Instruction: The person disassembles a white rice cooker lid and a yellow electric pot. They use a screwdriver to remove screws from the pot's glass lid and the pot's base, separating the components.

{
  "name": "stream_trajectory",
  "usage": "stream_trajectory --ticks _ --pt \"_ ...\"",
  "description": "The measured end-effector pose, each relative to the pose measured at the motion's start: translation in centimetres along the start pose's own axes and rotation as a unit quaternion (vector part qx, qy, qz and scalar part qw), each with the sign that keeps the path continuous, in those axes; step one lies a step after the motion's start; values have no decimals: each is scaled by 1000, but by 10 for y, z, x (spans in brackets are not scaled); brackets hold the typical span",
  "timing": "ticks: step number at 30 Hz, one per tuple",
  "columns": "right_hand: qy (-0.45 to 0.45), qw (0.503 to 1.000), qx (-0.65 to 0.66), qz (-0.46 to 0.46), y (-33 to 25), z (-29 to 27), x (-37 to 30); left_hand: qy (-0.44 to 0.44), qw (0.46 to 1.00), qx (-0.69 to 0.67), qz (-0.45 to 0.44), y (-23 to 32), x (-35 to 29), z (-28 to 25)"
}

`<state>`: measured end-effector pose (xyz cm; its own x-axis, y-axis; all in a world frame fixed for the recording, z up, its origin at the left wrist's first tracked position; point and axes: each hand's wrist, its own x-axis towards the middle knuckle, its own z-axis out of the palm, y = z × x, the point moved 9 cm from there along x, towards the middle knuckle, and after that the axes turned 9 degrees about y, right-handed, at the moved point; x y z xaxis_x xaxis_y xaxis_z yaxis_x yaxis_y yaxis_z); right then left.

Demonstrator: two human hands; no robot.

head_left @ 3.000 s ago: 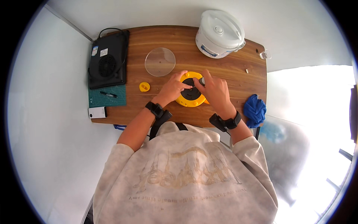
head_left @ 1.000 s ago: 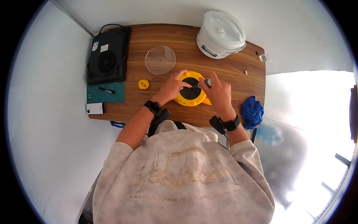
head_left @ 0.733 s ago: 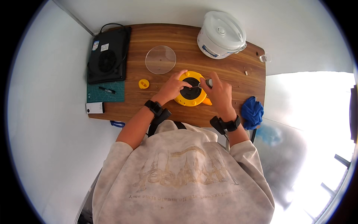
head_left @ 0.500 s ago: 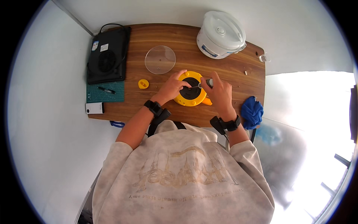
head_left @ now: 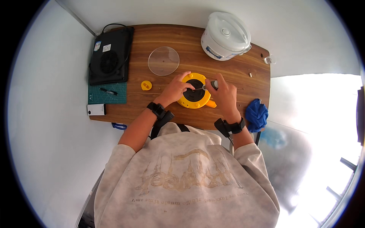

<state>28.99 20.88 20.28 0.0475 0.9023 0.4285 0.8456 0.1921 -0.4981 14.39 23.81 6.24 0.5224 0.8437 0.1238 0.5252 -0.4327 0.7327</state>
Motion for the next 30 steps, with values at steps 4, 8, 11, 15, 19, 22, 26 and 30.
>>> stream_trajectory --ticks 4,8,11,15,19,22,26,30 --pt "9 1000 -4 -21 -5 0 0 1 1000 -2 -1 -2 -1 1" --pt "19 999 -5 -38 -10 2 -5 6 1000 -10 -3 -2 -1 1" --pt "15 999 -16 -37 -11 2 -8 7 1000 -15 8 -1 0 0" --pt "-32 997 -70 -31 -16 4 -11 8 1000 -6 2 -3 1 0" --pt "-57 989 -123 -61 -32 -2 -9 11 1000 -11 -4 -3 0 1" --pt "-62 988 -131 -59 -27 2 -12 0 1000 -11 -5 0 0 0" --pt "-86 990 -96 -50 -18 8 -13 2 1000 -21 -4 2 0 -2" --pt "-126 989 -41 -67 -21 10 -10 -4 999 -31 -10 -3 0 1"
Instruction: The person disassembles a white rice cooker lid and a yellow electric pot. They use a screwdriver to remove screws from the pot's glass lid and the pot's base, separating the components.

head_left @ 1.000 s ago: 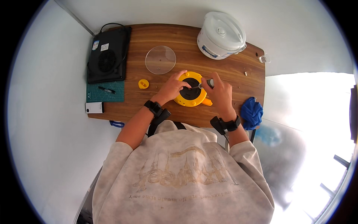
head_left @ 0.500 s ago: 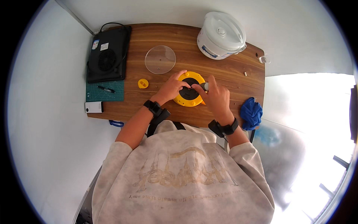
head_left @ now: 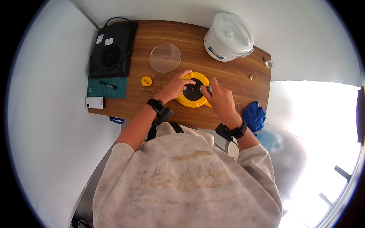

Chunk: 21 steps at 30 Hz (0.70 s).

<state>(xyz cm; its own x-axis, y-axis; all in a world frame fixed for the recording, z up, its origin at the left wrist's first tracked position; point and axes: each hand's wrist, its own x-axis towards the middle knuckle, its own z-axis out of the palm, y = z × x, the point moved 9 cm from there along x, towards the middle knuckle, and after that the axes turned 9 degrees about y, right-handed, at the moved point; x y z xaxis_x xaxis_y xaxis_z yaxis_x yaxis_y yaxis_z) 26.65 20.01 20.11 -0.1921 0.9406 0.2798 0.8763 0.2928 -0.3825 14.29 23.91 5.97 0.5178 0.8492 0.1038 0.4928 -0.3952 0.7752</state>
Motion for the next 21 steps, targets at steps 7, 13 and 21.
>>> stream_trajectory --ticks 7,13,21 --pt "-54 997 57 9 -4 -2 2 -12 1000 10 -7 0 2 -1" --pt "-124 991 59 -1 -9 0 5 -22 1000 -10 6 -2 4 -2" --pt "-236 971 36 32 -15 -2 13 -32 998 -40 26 -7 7 0"
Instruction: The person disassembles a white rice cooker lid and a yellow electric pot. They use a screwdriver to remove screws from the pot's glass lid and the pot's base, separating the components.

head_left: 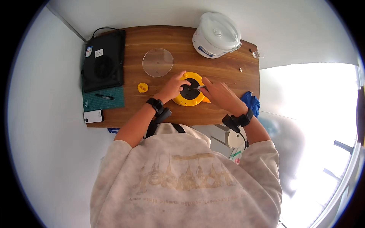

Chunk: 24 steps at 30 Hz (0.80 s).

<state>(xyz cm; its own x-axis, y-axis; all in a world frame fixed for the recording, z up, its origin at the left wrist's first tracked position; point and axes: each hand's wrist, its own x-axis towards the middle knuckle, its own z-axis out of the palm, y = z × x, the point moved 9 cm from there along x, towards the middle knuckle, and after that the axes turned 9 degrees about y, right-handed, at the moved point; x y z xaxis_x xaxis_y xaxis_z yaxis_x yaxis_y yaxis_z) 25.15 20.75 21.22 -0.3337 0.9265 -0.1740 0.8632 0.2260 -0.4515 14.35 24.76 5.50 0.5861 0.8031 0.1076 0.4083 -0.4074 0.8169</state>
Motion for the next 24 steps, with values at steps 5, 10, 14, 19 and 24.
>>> stream_trajectory --ticks 5,10,14,19,24 --pt "49 998 -8 35 6 -3 6 -12 999 39 -1 -1 0 1" --pt "87 985 -78 130 8 -6 16 -41 999 36 5 -2 3 6" --pt "111 978 -78 157 8 -1 16 -45 999 30 4 -5 0 6" --pt "135 973 27 184 19 2 15 -28 999 3 18 -9 -1 10" --pt "130 978 12 161 10 2 1 -28 999 -17 19 -15 1 15"
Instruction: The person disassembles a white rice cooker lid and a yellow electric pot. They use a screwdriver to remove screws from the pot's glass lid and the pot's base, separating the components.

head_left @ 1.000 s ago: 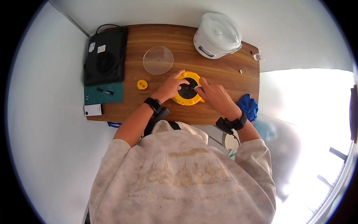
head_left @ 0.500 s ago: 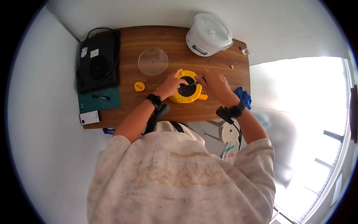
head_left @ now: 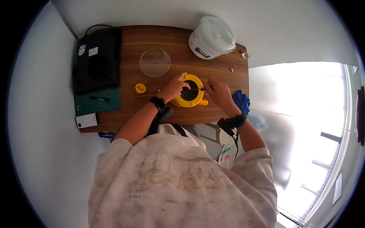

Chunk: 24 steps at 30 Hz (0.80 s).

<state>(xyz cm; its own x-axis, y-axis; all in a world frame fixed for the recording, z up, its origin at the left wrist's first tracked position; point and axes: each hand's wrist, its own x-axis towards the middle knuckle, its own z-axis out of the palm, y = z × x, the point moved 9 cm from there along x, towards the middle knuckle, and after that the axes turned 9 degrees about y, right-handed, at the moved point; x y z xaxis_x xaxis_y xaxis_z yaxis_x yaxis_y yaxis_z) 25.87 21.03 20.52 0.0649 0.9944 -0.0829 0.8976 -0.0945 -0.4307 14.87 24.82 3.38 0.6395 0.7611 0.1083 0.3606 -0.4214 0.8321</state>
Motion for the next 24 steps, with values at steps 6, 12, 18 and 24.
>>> stream_trajectory --ticks 6,12,18,24 --pt "-18 994 38 -101 -15 0 -5 12 1000 -15 10 -1 -3 0" --pt "-114 973 -23 -198 -36 15 -15 -13 1000 16 -3 7 -3 -5" --pt "-145 968 -10 -203 -21 12 -6 -23 1000 -7 -13 5 -1 -6" --pt "-87 970 -223 -52 -32 -3 -4 -13 1000 -4 -5 5 -3 -6"
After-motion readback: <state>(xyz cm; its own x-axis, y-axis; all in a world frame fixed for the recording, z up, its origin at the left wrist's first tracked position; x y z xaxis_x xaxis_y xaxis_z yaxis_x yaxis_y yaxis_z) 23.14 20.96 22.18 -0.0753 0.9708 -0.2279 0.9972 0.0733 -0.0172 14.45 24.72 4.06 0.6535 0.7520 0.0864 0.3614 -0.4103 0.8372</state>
